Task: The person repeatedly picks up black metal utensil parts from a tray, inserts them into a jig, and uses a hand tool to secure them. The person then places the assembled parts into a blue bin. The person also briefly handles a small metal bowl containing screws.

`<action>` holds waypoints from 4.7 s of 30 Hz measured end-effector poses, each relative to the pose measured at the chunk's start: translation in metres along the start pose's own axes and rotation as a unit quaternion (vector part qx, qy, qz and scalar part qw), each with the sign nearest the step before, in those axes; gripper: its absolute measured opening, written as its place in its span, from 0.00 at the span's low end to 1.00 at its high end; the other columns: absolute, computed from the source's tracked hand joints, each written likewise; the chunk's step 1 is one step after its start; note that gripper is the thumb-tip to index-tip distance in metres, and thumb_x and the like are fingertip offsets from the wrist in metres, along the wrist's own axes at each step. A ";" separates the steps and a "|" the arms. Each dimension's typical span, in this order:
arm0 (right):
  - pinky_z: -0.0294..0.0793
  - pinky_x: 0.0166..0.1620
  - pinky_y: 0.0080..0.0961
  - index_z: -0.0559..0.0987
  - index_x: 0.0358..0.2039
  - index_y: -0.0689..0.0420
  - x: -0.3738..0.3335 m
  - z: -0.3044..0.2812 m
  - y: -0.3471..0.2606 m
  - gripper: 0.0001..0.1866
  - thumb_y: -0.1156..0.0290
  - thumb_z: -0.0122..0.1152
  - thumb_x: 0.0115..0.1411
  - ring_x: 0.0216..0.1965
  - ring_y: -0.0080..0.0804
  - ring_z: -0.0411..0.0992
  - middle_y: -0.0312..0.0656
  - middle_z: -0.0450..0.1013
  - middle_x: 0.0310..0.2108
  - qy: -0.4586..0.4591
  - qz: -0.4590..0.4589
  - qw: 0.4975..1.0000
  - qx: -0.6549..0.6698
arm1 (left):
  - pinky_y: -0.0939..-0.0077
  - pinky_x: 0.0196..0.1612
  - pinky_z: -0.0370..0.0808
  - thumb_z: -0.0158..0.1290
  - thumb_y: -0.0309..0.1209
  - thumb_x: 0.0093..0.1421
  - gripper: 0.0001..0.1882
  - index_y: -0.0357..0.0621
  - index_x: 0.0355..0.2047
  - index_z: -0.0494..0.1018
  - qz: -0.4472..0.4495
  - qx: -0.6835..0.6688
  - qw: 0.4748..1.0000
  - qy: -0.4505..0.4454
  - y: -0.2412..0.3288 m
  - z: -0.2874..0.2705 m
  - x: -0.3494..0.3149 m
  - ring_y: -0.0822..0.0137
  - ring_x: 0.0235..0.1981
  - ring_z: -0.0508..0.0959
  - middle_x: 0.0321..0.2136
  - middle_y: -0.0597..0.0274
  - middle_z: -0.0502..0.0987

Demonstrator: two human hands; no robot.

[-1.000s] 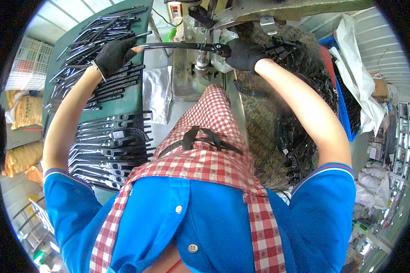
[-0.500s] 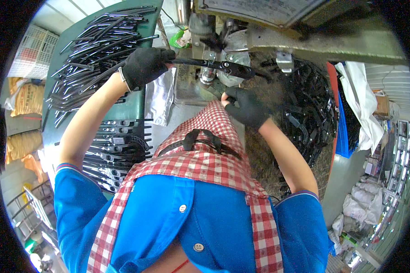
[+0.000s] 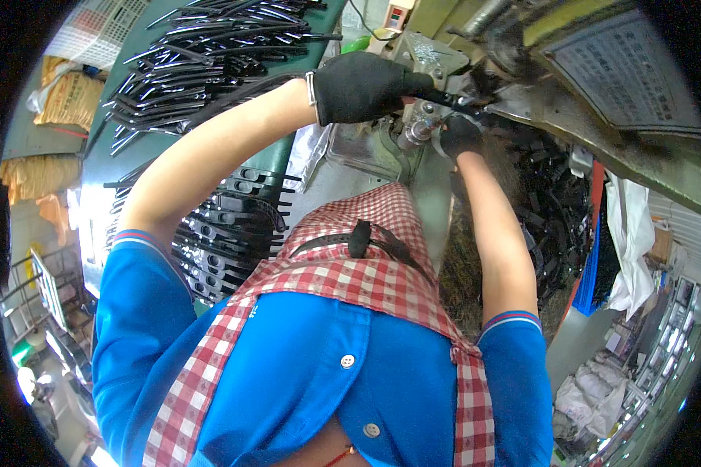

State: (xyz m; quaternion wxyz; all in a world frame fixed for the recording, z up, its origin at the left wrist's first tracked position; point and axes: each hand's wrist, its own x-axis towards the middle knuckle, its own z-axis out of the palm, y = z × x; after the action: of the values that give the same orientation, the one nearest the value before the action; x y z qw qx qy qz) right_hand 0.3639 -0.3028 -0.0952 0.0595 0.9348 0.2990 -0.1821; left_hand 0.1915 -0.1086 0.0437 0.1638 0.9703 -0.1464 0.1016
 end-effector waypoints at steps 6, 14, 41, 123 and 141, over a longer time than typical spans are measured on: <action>0.71 0.45 0.42 0.76 0.43 0.51 0.021 0.038 0.029 0.18 0.56 0.54 0.54 0.45 0.49 0.72 0.49 0.73 0.42 0.097 -0.052 0.993 -0.030 | 0.58 0.33 0.73 0.49 0.38 0.58 0.12 0.55 0.42 0.73 -0.055 -0.059 0.995 -0.064 -0.027 -0.024 -0.109 0.51 0.30 0.77 0.29 0.55 0.77; 0.73 0.40 0.42 0.79 0.31 0.59 -0.010 0.002 -0.004 0.18 0.57 0.63 0.46 0.38 0.51 0.74 0.55 0.75 0.34 0.103 0.038 0.988 0.111 | 0.61 0.47 0.70 0.48 0.29 0.53 0.17 0.50 0.44 0.73 -0.273 0.064 0.958 -0.062 -0.056 0.013 -0.327 0.54 0.45 0.72 0.40 0.55 0.74; 0.74 0.34 0.26 0.72 0.34 0.59 -0.116 -0.004 0.065 0.06 0.80 0.57 0.55 0.31 0.24 0.70 0.37 0.70 0.31 0.169 -0.064 0.695 0.696 | 0.64 0.46 0.73 0.54 0.24 0.55 0.18 0.44 0.48 0.70 -0.301 0.099 0.948 0.005 -0.188 0.032 -0.365 0.53 0.44 0.76 0.42 0.52 0.76; 0.49 0.15 0.19 0.73 0.36 0.54 -0.085 -0.026 -0.011 0.08 0.65 0.51 0.60 0.12 0.20 0.55 0.31 0.58 0.15 0.107 0.036 0.427 0.897 | 0.56 0.30 0.73 0.48 0.44 0.57 0.14 0.48 0.33 0.73 -0.050 0.080 0.991 -0.097 0.000 0.026 0.015 0.50 0.27 0.78 0.24 0.52 0.77; 0.72 0.44 0.34 0.77 0.43 0.50 0.018 0.052 0.042 0.17 0.56 0.51 0.57 0.41 0.41 0.74 0.38 0.76 0.40 0.203 -0.103 0.963 0.147 | 0.58 0.31 0.73 0.52 0.48 0.56 0.20 0.45 0.36 0.71 -0.054 0.039 0.995 -0.072 -0.024 0.000 -0.009 0.49 0.30 0.77 0.26 0.50 0.75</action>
State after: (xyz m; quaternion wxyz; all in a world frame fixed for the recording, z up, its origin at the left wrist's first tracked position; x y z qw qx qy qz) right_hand 0.3862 -0.3390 -0.1497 -0.1594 0.9146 0.3699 -0.0352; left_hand 0.1906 -0.0849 0.0343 0.1199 0.9872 -0.1014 0.0279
